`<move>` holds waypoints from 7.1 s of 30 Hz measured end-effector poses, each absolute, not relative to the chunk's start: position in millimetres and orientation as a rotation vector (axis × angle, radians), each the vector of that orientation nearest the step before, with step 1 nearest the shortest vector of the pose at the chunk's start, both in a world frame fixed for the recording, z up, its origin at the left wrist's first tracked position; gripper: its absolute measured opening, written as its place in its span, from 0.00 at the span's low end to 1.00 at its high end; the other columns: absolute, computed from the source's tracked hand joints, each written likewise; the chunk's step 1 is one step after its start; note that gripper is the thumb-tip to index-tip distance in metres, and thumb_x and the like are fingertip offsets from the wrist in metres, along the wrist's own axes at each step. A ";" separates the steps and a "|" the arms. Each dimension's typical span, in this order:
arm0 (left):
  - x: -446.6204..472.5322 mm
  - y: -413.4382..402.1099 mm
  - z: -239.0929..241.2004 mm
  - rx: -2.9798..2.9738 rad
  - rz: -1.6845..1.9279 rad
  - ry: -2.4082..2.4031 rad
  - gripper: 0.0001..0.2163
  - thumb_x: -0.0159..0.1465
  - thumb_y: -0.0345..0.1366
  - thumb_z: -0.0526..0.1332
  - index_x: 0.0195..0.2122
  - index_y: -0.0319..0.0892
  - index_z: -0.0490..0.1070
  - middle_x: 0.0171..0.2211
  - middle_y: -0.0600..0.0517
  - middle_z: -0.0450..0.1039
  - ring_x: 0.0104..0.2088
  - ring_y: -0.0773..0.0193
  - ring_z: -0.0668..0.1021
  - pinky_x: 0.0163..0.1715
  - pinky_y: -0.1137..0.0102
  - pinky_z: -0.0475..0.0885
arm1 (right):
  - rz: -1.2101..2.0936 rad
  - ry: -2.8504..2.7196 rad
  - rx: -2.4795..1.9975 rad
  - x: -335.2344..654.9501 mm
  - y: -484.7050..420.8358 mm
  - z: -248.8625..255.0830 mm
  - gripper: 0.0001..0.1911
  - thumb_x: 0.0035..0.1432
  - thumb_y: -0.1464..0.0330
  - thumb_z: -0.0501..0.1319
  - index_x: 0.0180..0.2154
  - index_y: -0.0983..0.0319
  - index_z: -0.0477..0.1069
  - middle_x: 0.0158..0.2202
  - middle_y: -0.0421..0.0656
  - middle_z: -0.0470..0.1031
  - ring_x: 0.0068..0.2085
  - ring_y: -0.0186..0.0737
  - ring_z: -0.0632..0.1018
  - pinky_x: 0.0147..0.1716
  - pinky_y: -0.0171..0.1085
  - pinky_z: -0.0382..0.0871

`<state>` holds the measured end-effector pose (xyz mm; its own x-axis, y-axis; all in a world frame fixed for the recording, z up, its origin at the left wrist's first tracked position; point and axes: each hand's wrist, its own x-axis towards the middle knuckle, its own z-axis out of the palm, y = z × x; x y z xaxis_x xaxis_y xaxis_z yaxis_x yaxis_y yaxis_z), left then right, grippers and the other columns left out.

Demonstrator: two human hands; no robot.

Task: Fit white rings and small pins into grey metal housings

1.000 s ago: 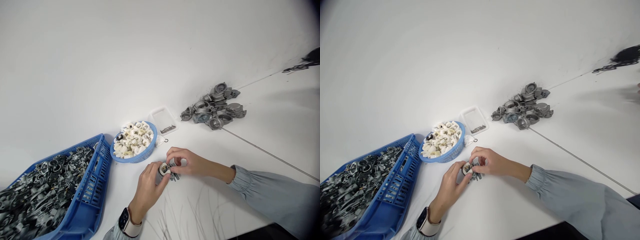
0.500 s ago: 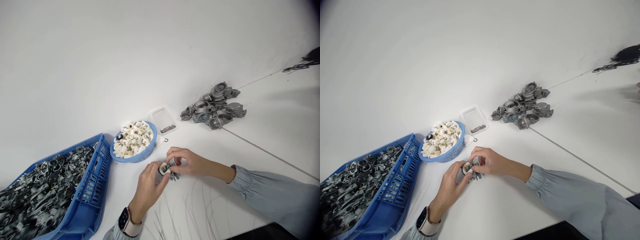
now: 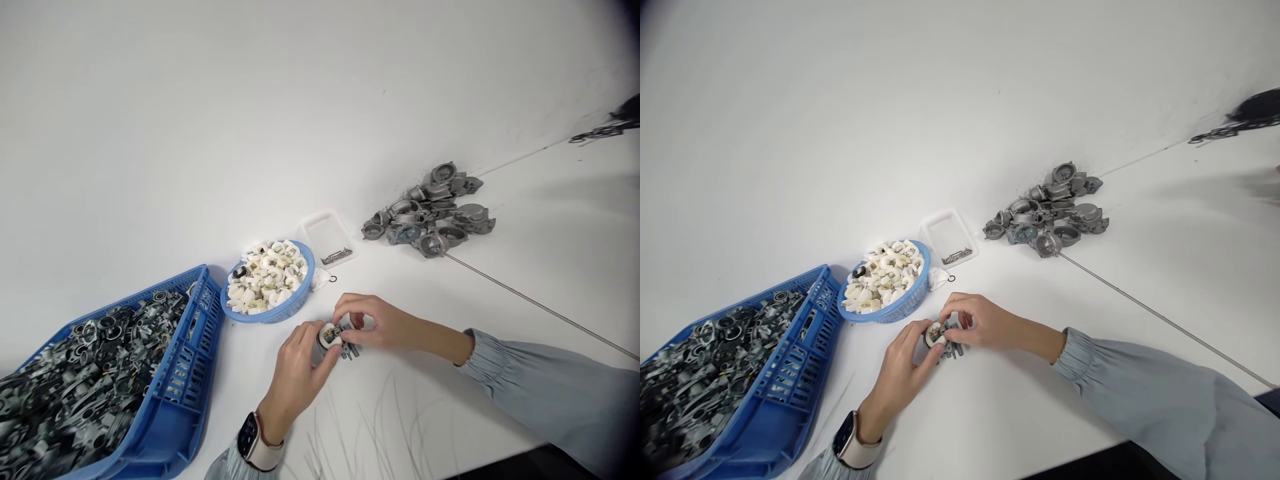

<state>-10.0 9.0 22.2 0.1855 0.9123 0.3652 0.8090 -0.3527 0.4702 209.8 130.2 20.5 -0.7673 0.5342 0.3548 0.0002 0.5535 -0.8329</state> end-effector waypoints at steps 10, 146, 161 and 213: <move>-9.8 9.5 22.1 2.275 0.900 1.676 0.12 0.76 0.42 0.60 0.57 0.47 0.69 0.48 0.48 0.78 0.48 0.52 0.81 0.44 0.60 0.78 | 1.180 -2.196 -0.437 209.2 130.5 18.5 0.11 0.64 0.63 0.68 0.46 0.58 0.80 0.46 0.44 0.76 0.34 0.35 0.72 0.38 0.38 0.71; -10.0 8.3 23.7 2.284 0.878 1.679 0.13 0.77 0.43 0.59 0.59 0.47 0.68 0.49 0.47 0.78 0.48 0.52 0.81 0.46 0.59 0.78 | 1.080 -2.289 -0.463 210.3 129.2 24.5 0.09 0.65 0.62 0.66 0.43 0.60 0.79 0.41 0.43 0.78 0.33 0.36 0.73 0.36 0.36 0.70; -10.7 8.8 22.6 2.302 0.888 1.694 0.13 0.77 0.42 0.60 0.59 0.47 0.69 0.49 0.47 0.79 0.48 0.53 0.82 0.47 0.59 0.78 | 1.079 -2.292 -0.465 210.4 128.3 25.3 0.10 0.66 0.62 0.65 0.44 0.60 0.79 0.42 0.43 0.78 0.33 0.37 0.73 0.35 0.36 0.69; -10.9 8.8 23.1 2.302 0.871 1.683 0.13 0.77 0.42 0.59 0.59 0.47 0.68 0.49 0.47 0.78 0.48 0.52 0.81 0.47 0.58 0.78 | 1.037 -2.333 -0.479 212.1 126.2 29.9 0.11 0.66 0.63 0.64 0.46 0.60 0.80 0.43 0.43 0.78 0.35 0.37 0.73 0.36 0.37 0.69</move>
